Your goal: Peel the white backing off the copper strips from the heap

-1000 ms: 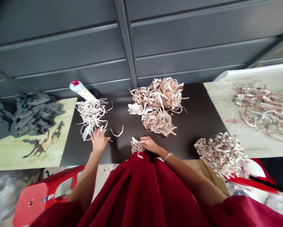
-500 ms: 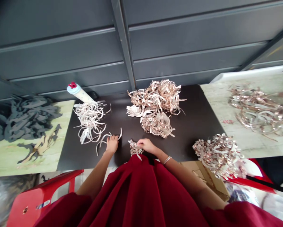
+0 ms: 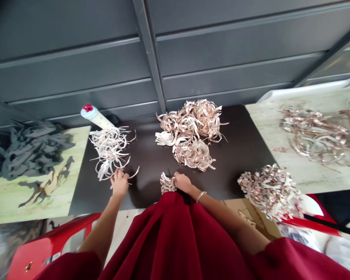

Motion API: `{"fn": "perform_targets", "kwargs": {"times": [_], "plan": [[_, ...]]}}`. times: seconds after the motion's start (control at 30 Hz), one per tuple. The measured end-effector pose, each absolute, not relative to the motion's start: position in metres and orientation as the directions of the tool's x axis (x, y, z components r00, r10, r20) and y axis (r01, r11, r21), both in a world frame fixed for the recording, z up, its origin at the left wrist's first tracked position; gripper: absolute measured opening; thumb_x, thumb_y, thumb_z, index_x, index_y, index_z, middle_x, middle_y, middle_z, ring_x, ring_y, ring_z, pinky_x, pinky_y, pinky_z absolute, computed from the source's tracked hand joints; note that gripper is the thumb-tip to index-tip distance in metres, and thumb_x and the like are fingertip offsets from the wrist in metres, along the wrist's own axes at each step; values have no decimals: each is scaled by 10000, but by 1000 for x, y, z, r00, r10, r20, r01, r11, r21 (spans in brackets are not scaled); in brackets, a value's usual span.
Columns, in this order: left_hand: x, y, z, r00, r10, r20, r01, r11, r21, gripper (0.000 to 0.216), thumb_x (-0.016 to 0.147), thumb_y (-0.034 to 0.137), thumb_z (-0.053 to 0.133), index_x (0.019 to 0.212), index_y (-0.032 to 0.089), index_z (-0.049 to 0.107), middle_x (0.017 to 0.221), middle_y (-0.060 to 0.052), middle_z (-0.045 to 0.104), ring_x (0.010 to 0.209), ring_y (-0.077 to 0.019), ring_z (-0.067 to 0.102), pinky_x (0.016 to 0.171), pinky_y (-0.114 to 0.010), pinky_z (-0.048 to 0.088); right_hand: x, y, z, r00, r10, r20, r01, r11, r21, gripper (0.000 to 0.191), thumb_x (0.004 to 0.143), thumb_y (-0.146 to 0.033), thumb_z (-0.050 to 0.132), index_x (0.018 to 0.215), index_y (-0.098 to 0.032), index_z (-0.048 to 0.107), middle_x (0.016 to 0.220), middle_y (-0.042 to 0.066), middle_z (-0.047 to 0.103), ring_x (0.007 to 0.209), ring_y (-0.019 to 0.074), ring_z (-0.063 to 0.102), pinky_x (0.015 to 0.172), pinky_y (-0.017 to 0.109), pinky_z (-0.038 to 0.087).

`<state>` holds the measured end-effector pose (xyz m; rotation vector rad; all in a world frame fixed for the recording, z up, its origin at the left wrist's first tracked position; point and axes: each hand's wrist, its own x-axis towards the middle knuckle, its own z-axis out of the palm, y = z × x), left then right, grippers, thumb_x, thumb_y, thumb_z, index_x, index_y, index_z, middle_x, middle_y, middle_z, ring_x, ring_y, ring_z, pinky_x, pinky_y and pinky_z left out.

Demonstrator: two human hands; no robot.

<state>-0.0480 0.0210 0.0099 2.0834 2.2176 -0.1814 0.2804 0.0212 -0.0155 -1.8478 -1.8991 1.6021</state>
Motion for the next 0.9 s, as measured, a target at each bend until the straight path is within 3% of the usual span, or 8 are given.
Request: {"fn": "perform_targets", "kwargs": {"times": [0.1,0.23,0.33,0.5,0.63,0.73,0.9], "plan": [[-62,22,1,-119,981,-154,993,121,4,300,783,21,394,933,107,639,1429,-217,351,1382,-415,187,977,-583,358,288,25,-17,-280,706,-651,689,-325,-648,272,917,-313,554,1124,-138,567,1083,69,609,906,178,623,766,361,544],[-73,34,-7,-145,978,-150,985,157,71,280,753,75,496,997,90,631,1395,-238,382,1364,-382,263,1039,-533,341,306,21,-8,-242,742,-625,655,-350,-670,228,919,-315,547,1037,-127,598,928,39,643,751,133,632,663,293,545],[-74,39,-8,-170,977,-129,975,186,121,329,740,102,538,1056,87,629,1398,-237,366,1340,-369,314,1049,-501,351,325,17,6,-91,856,-510,666,-328,-670,204,923,-282,487,1020,-149,606,811,24,646,655,128,618,632,268,516],[-54,30,-4,-228,973,-47,954,232,190,375,727,64,508,1078,110,631,1401,-221,344,1316,-404,329,990,-555,384,373,20,25,195,952,-235,729,-301,-615,349,863,-315,492,1172,-162,549,857,74,619,786,220,604,721,336,464],[-28,15,-1,-186,983,8,947,177,269,340,742,56,494,1040,129,640,1392,-197,360,1317,-370,343,1029,-531,362,395,24,26,166,970,-179,743,-242,-624,183,733,-252,613,900,-222,681,943,73,616,786,214,597,677,303,440],[-9,5,-1,-132,991,28,934,114,339,319,748,55,499,1018,146,642,1385,-171,373,1315,-338,359,1069,-496,343,393,27,24,103,979,-174,715,-194,-672,65,695,-230,627,716,-222,688,862,42,630,726,178,588,664,276,433],[19,-6,-1,-71,997,34,891,48,452,306,766,55,494,1022,144,636,1383,-155,349,1325,-314,360,1092,-456,352,380,36,24,95,981,-166,611,-189,-768,198,708,-357,610,615,-187,651,653,9,622,596,143,551,597,250,423]]}}
